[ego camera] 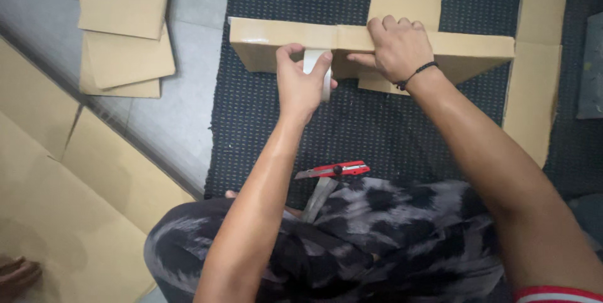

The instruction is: The person cuts a piece of cardboard with a utility knife, folds it into a rectangular box shape, and secures the seams with clear packing tape. They repeatedly apply tape to the edges and corners to reinforce the structure.

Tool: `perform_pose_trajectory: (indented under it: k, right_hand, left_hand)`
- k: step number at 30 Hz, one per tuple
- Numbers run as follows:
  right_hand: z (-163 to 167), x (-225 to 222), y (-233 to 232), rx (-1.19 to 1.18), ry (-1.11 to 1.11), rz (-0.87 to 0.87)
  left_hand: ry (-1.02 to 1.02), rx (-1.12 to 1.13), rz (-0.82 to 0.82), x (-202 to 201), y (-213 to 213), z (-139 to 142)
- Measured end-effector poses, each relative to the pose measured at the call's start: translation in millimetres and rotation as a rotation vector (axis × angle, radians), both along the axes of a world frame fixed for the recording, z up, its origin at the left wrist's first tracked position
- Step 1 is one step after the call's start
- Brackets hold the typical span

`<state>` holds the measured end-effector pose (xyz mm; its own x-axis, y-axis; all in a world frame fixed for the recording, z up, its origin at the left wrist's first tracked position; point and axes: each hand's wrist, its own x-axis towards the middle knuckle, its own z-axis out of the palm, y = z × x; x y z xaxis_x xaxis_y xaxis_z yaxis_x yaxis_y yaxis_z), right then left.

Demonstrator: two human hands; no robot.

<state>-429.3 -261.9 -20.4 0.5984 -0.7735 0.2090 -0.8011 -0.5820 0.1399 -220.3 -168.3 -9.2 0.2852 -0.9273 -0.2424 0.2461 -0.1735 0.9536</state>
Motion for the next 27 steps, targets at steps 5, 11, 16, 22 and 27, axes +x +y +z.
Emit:
perform_pose_trajectory:
  k: [5, 11, 16, 22, 27]
  right_hand:
    - [-6, -4, -3, -0.023, -0.015, 0.012]
    - [16, -2, -18, 0.101, -0.017, 0.043]
    - [37, 1, -19, 0.626, -0.018, -0.133]
    - [-13, 17, -2, 0.929, -0.044, -0.244]
    - [-39, 26, 39, 0.414, -0.262, -0.106]
  left_hand:
    - [0.056, -0.131, -0.029, -3, -2, -28]
    - [0.048, -0.160, -0.041, -1, 1, -19]
    - [-0.005, -0.205, -0.136, 10, 2, 0]
    - [-0.133, 0.072, -0.157, 15, -11, -28]
    - [-0.301, -0.015, -0.072, 11, -43, -67]
